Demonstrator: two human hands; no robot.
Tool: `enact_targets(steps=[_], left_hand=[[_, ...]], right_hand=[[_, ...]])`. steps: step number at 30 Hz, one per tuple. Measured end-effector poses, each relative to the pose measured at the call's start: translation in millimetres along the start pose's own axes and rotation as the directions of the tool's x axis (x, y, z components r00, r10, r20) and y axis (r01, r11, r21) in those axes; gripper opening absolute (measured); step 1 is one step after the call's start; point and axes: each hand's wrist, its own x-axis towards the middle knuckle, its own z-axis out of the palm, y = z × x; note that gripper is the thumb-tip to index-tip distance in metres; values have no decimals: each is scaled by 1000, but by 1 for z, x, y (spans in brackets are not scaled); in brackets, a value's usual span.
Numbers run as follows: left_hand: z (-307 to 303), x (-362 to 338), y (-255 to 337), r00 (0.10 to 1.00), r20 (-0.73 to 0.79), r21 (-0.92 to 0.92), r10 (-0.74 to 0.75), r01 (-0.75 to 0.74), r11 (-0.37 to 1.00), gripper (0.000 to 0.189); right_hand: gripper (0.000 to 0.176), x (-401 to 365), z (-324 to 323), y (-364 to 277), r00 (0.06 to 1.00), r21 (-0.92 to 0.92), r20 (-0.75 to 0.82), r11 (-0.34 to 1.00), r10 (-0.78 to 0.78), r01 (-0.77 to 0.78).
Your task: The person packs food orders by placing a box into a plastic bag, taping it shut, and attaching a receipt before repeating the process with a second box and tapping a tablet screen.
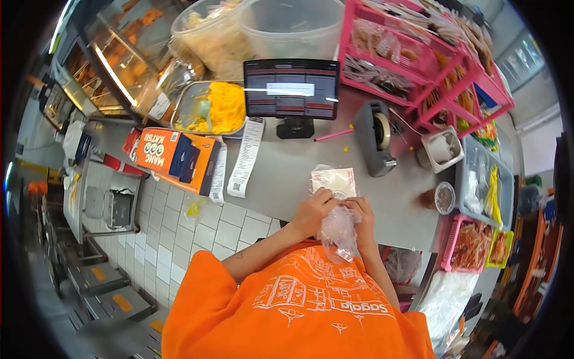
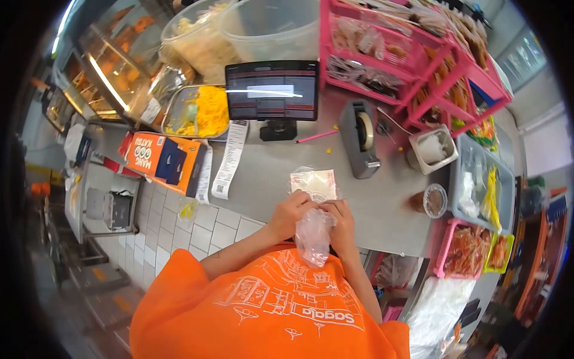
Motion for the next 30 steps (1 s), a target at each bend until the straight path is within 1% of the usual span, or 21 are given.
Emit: enact_targets(steps=[2, 3, 5, 6, 8, 9, 10, 11, 12, 13, 15, 16, 18, 19, 21, 22, 24, 25, 27, 29, 30], left_hand=[[-1, 0, -3, 997, 68, 84, 39, -45, 995, 16], [-5, -1, -2, 998, 60, 89, 33, -39, 995, 16], [-13, -2, 1, 999, 45, 125, -20, 14, 992, 18], [-15, -4, 1, 997, 47, 124, -58, 52, 991, 19], [-10, -15, 1, 997, 15, 75, -70, 69, 995, 20], [-6, -15, -8, 999, -30, 37, -33, 35, 999, 20], [-10, -10, -6, 999, -12, 28, -49, 50, 998, 21], [-14, -10, -2, 996, 14, 10, -87, 87, 996, 21], [-15, -7, -4, 998, -10, 18, -64, 64, 998, 21], [-15, -6, -5, 997, 15, -16, -71, 71, 997, 22], [-15, -7, -6, 996, 41, -51, -83, 85, 995, 22], [-15, -9, -6, 996, 37, -53, -84, 86, 995, 22], [-18, -8, -7, 997, 37, -96, -66, 69, 993, 22], [-16, -9, -10, 997, 23, -92, -70, 72, 993, 22], [-9, -15, -20, 994, 42, -134, -98, 103, 986, 24], [-8, -18, -23, 994, 23, -127, -111, 113, 986, 24], [-2, -22, -26, 990, -25, -204, -137, 129, 971, 26], [-2, -24, -26, 991, -20, -222, -135, 127, 967, 26], [-7, -33, -32, 940, 50, -383, -338, 331, 862, 29], [-40, -30, -32, 978, 22, -279, -207, 205, 938, 33], [-55, -41, -44, 948, -114, -298, -297, 253, 921, 35]], right_hand=[[21, 0, 0, 5, 999, -55, 31, 998, -27, 29], [21, -1, -3, 9, 999, -52, 38, 998, -34, 36], [18, 1, -10, 16, 984, -67, -144, 991, 105, -115], [18, 0, -6, 18, 985, -67, -147, 993, 85, -96], [20, -2, 0, 23, 994, -77, -92, 994, 66, -73], [22, 1, 1, 23, 999, -109, -44, 994, -4, -1], [25, 3, 3, 21, 998, -141, 9, 988, -67, 67], [30, 10, 0, 13, 998, -115, 50, 992, -43, 49], [35, 15, -4, 6, 994, -88, 108, 996, -8, 18], [35, 21, -7, 6, 994, -96, 103, 995, -28, 38], [39, 25, -10, 4, 987, 5, 149, 998, 67, -68], [39, 26, -10, 0, 986, 2, 152, 998, 64, -65], [34, 35, -8, -9, 926, 217, 213, 909, 311, -355], [34, 33, -5, -9, 928, 215, 221, 913, 299, -345], [23, 28, 5, -4, 946, 235, 179, 922, 271, -308], [23, 29, 11, -5, 947, 236, 196, 925, 254, -297], [19, 27, 15, -8, 958, 19, 110, 963, 264, -267], [19, 28, 24, 0, 955, 3, 106, 961, 276, -278], [19, 31, 52, 21, 995, -121, 17, 988, 98, -95], [17, 48, 46, -2, 996, 131, 27, 988, 81, -84], [16, 53, 42, -21, 990, 29, 31, 990, 139, -140]])
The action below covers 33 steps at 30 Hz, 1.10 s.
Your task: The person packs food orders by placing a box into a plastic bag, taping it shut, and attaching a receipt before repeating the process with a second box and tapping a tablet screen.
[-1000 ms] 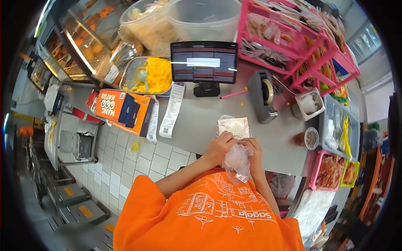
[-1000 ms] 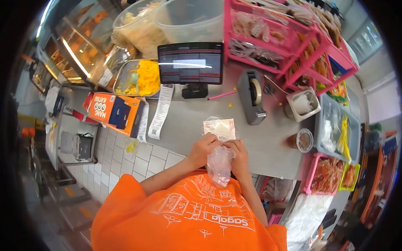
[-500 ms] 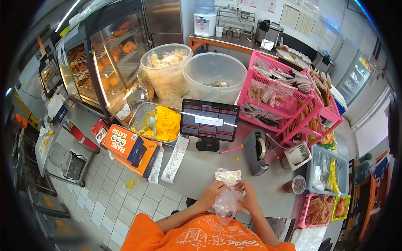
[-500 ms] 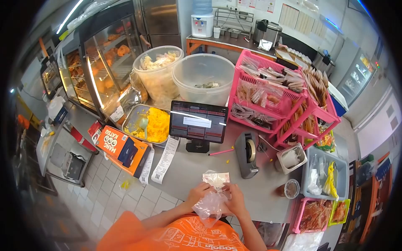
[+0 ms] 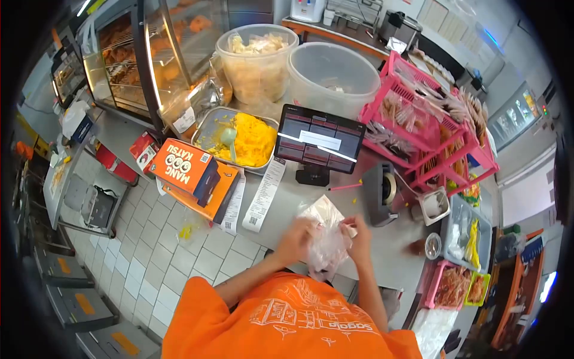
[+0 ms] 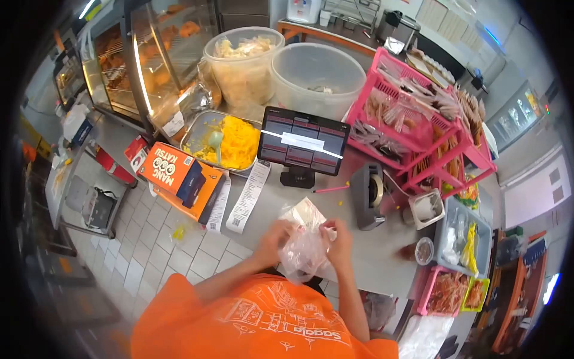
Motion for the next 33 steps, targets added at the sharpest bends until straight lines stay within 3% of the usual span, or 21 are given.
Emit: enact_targets(steps=[4, 8, 9, 10, 12, 13, 15, 16, 17, 19, 21, 22, 25, 26, 27, 28, 29, 30, 31, 32, 33], left_hand=[[-59, 63, -77, 837, -534, 198, -120, 262, 945, 36], [-56, 91, -119, 808, -579, 482, -108, 447, 754, 40], [-57, 97, -110, 825, -520, 444, -220, 481, 756, 40], [-63, 99, -102, 829, -454, 420, -327, 522, 742, 39], [-62, 95, -112, 832, -484, 234, -271, 422, 876, 38], [-63, 89, -102, 843, -485, 124, -234, 331, 935, 35], [-77, 68, -86, 816, -523, -114, -248, 221, 969, 25], [-89, 47, -85, 772, -525, -315, -358, 214, 925, 19], [-93, 36, -31, 682, -536, -700, -498, -29, 714, 17], [-110, -15, 6, 701, -553, -752, -450, -188, 632, 13], [-115, -52, 36, 896, -410, -770, -172, -239, 591, 15], [-111, -64, 47, 897, -410, -763, -169, -235, 603, 15], [-79, -105, 49, 1000, 25, -993, -10, 26, 115, 24], [-61, -112, 56, 976, 40, -986, -214, 74, 152, 24], [-43, -120, 66, 911, 53, -977, -409, 132, 167, 26], [-26, -114, 92, 924, 13, -869, -382, 200, 453, 20], [-7, -109, 118, 935, -27, -676, -354, 244, 696, 17], [-5, -97, 135, 970, 57, -639, -235, 216, 738, 24], [5, -98, 143, 948, 74, -622, -308, 286, 729, 28], [14, -98, 145, 977, 42, -614, -210, 191, 765, 32], [21, -101, 146, 969, 47, -680, -242, 209, 703, 38]], right_hand=[[17, 5, -31, -4, 982, -213, -180, 977, -59, 20], [18, 35, -88, 42, 758, -179, -640, 935, 125, -305], [21, 48, -101, 51, 780, -283, -626, 936, -14, -210], [32, 61, -114, 73, 794, -296, -576, 856, 195, -425], [46, 75, -125, 112, 751, -172, -387, 757, 536, -630], [38, 85, -123, 84, 606, -82, -329, 618, 724, -782], [34, 90, -132, 78, 571, 131, -127, 585, 811, -801], [33, 90, -134, 78, 539, 320, 110, 483, 835, -815], [29, 90, -137, 80, 535, 342, 137, 468, 833, -815], [29, 85, -140, 86, 565, 343, 165, 490, 809, -801], [35, 78, -143, 93, 598, 342, 154, 526, 786, -779], [35, 75, -144, 103, 597, 350, 165, 520, 785, -779], [42, 70, -144, 126, 634, 171, 45, 619, 772, -766], [43, 75, -151, 131, 662, 141, 123, 647, 739, -749], [35, 72, -148, 148, 859, 154, 66, 846, 507, -511], [28, 80, -152, 111, 821, -33, 169, 836, 545, -548], [25, 93, -144, 158, 899, 154, 231, 899, 371, -410], [25, 103, -153, 175, 820, 84, 348, 857, 453, -509], [25, 105, -153, 207, 813, 289, 381, 779, 440, -557], [23, 94, -160, 103, 647, 214, 398, 620, 651, -755], [24, 103, -149, 114, 627, 214, 424, 600, 653, -771]])
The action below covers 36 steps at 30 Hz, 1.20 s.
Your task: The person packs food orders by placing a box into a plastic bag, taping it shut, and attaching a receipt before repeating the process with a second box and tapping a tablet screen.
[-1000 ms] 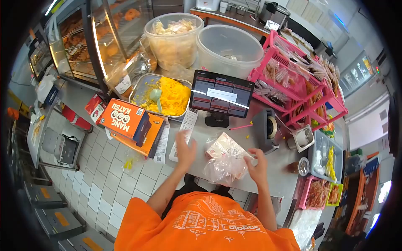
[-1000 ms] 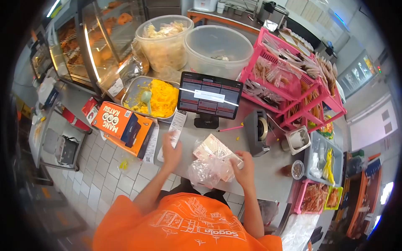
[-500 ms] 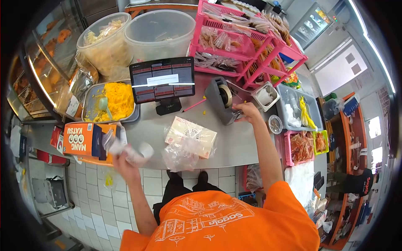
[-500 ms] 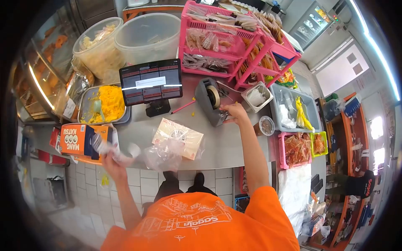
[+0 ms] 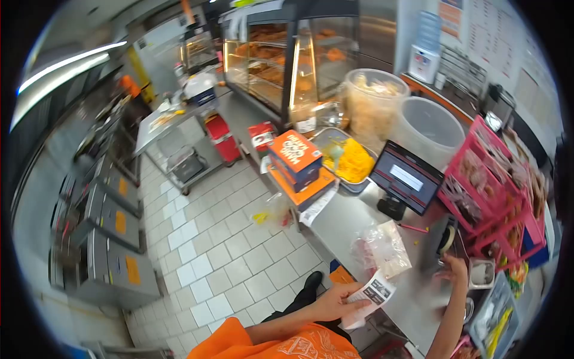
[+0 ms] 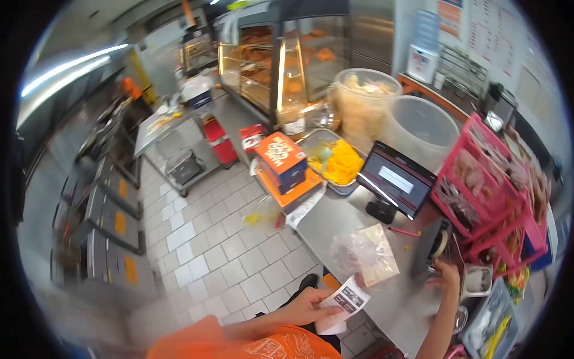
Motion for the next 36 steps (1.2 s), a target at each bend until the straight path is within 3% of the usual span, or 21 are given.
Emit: enact_targets(steps=[2, 3, 4, 5, 7, 9, 11, 13, 15, 16, 17, 18, 19, 21, 23, 25, 27, 29, 36], left_hand=[[-6, -9, -8, 998, -57, 94, -3, 8, 996, 39], [-6, -19, -4, 997, -73, 182, -29, 42, 982, 40], [-6, -23, -1, 997, -78, 114, 7, 2, 994, 40], [-6, -26, -2, 997, -73, 110, 8, 0, 994, 40], [-5, -29, -6, 986, -163, 9, 20, -18, 1000, 38], [-2, -27, -4, 988, -153, -43, -7, 1, 999, 35], [1, -25, -4, 979, -192, 8, -62, 65, 998, 33], [6, -21, -3, 974, -202, 29, -105, 113, 993, 32], [15, -13, -2, 977, -199, -127, -79, 54, 990, 32], [19, -8, -2, 973, -226, -71, -45, 30, 997, 33], [20, -5, -2, 970, -218, -105, -104, 83, 991, 33], [25, 0, 0, 955, -247, -121, -165, 138, 983, 33], [30, 5, -1, 953, -246, -132, -176, 146, 980, 33], [37, 17, -5, 974, -176, -109, -142, 124, 986, 31], [42, 38, -14, 989, -102, -102, -105, 94, 990, 30], [45, 46, -22, 995, -74, -46, -73, 70, 997, 29], [49, 57, -33, 995, -31, -38, -97, 96, 995, 28], [52, 65, -45, 992, -43, 19, -119, 120, 993, 25], [52, 79, -60, 999, 35, 172, -12, 6, 985, 20]], right_hand=[[24, 23, -9, 13, 1000, 5, 6, 1000, 28, -28], [28, 19, -7, 16, 1000, 125, 28, 992, 8, -11], [33, 20, -11, 22, 999, 245, 51, 969, -17, 4], [33, 18, -14, 32, 999, 245, 44, 970, -19, 8], [32, -6, -6, 48, 937, 309, -157, 886, -312, 347], [30, -17, 1, 70, 919, 340, -248, 861, -306, 378], [25, -34, 15, 89, 740, 502, -385, 547, -552, 670], [17, -25, 16, 118, 728, 482, -381, 549, -570, 682], [16, -11, 17, 153, 648, 50, -443, 704, -620, 708], [17, -9, 24, 159, 628, -23, -466, 719, -623, 695], [18, -5, 25, 166, 610, -104, -496, 740, -618, 665], [17, -18, 27, 154, 553, -328, -504, 739, -663, 588], [17, -3, 22, 169, 510, -419, -541, 741, -668, 525], [19, -22, 25, 168, 633, -151, -607, 852, -481, 502], [14, -43, 36, 164, 625, 72, -626, 764, -466, 641], [12, -106, 61, 125, 614, -39, -577, 768, -539, 639], [12, -152, 77, 100, 778, 236, -393, 764, -490, 601], [13, -190, 89, 76, 849, 390, -205, 755, -487, 527], [15, -237, 112, 40, 803, 427, -44, 715, -594, 553]])
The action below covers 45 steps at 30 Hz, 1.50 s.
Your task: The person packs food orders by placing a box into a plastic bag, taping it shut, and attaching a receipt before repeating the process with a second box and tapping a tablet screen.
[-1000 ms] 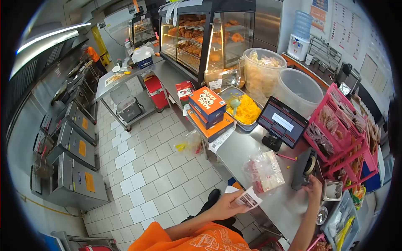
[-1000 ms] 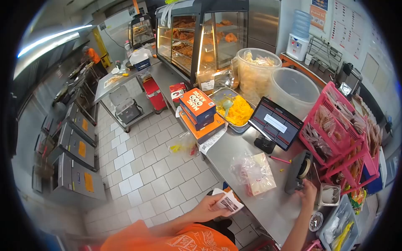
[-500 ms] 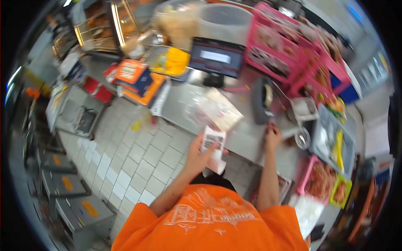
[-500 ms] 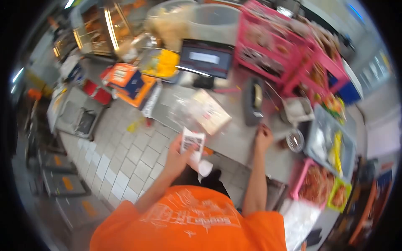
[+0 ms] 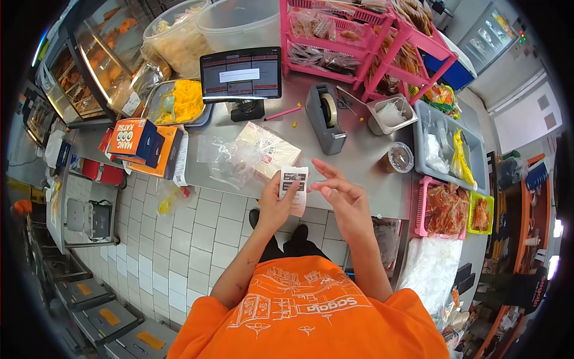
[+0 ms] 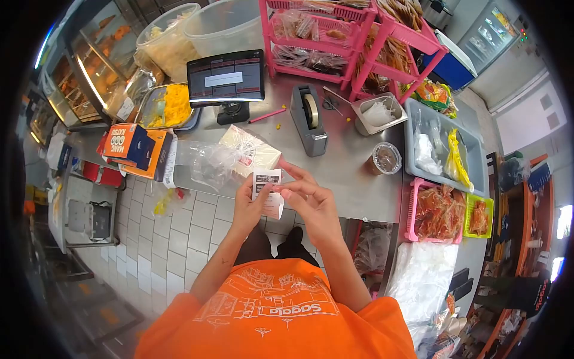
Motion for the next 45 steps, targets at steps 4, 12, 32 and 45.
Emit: enact_targets(steps=[4, 12, 32, 45], left_hand=[[-5, -2, 5, 998, -38, -47, -44, 42, 998, 22], [-11, -8, 53, 985, -87, 397, 148, -102, 912, 32], [-31, -8, 51, 973, -73, 357, 221, -182, 916, 12], [-37, -19, 52, 989, -104, 332, 106, -66, 941, 8]], right_hand=[[16, 5, 3, 9, 1000, -37, -5, 999, 5, -6], [20, 21, 9, 15, 997, -22, 21, 997, 74, -74], [21, 28, 25, 10, 887, -751, 269, 496, -375, 437], [18, 27, 36, 47, 961, -470, 0, 849, -275, 243]])
